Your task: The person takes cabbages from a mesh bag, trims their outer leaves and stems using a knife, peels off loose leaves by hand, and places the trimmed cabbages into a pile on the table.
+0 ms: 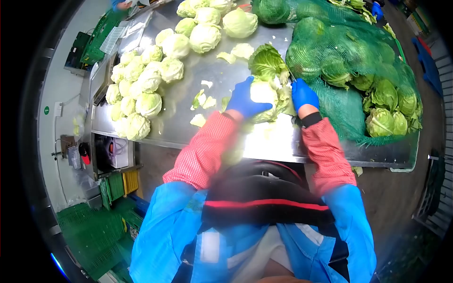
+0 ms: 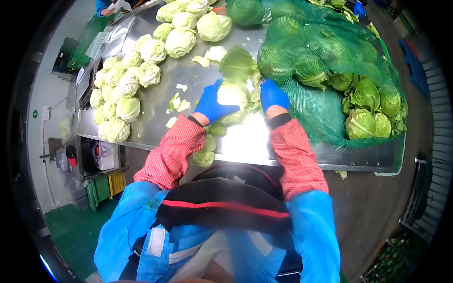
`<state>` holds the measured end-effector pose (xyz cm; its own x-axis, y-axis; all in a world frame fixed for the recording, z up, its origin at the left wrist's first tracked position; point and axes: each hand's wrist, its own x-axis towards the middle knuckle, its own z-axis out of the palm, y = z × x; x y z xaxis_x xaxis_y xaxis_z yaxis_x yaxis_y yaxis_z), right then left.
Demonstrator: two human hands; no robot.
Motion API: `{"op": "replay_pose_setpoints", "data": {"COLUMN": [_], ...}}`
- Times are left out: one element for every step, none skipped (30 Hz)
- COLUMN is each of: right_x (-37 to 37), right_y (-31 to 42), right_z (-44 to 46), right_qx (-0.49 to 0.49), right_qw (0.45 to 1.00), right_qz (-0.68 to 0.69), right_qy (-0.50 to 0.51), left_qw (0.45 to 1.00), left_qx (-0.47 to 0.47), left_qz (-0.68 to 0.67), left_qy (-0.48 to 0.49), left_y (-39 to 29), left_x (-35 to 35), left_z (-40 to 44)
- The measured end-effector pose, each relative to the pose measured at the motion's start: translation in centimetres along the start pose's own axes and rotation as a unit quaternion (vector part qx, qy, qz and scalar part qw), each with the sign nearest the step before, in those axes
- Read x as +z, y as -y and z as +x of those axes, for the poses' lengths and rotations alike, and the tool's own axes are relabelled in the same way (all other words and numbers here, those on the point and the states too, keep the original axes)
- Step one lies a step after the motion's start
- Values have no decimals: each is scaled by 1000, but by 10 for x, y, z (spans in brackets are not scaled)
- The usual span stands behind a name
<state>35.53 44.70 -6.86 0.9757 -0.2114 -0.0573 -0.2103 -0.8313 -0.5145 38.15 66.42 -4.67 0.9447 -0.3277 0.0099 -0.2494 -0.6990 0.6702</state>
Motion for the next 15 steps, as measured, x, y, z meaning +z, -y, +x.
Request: {"op": "replay_pose_setpoints", "data": {"right_x": [-18, -24, -27, -25, -22, -26, -8, 1, 4, 14, 22, 23, 24, 28, 24], "right_y": [9, 19, 35, 47, 57, 67, 59, 46, 35, 19, 6, 6, 5, 6, 17], "right_z": [4, -2, -15, -23, -27, -22, -14, 1, 16, 24, 29, 27, 20, 15, 3], "right_qx": [-13, -49, -47, -52, -59, -15, -54, -22, 8, 10, 27, 31, 35, 52, 51], "right_qw": [1000, 998, 994, 996, 997, 998, 996, 998, 998, 999, 999, 999, 999, 996, 982], "right_qz": [24, 47, 93, 67, 42, 25, 62, 64, 64, 43, 16, 20, 23, 63, 172], "right_qy": [-1, 10, 24, 2, -18, 51, -25, -4, 18, -24, -10, 3, 19, 36, 56], "left_qw": [1000, 998, 997, 996, 994, 991, 989, 986, 982, 976, 971, 965, 958, 958, 961], "left_qx": [15, -20, -17, -15, -15, -9, 24, 55, 87, 76, 66, 59, 50, 42, 32], "left_qz": [-12, -53, -66, -80, -92, -115, -126, -139, -153, -186, -215, -243, -273, -277, -269], "left_qy": [-3, 10, 25, 38, 50, 74, 75, 75, 73, 87, 83, 77, 70, 65, 56], "left_y": [-3, -5, -3, 1, 5, 9, 14, 19, 22, 25, 31, 36, 41, 44, 44], "left_x": [-4, -11, -13, -15, -16, -18, -20, -21, -23, -27, -28, -28, -27, -25, -25], "left_z": [0, -4, -4, -5, -6, -10, -16, -21, -26, -34, -38, -38, -40, -41, -41]}}
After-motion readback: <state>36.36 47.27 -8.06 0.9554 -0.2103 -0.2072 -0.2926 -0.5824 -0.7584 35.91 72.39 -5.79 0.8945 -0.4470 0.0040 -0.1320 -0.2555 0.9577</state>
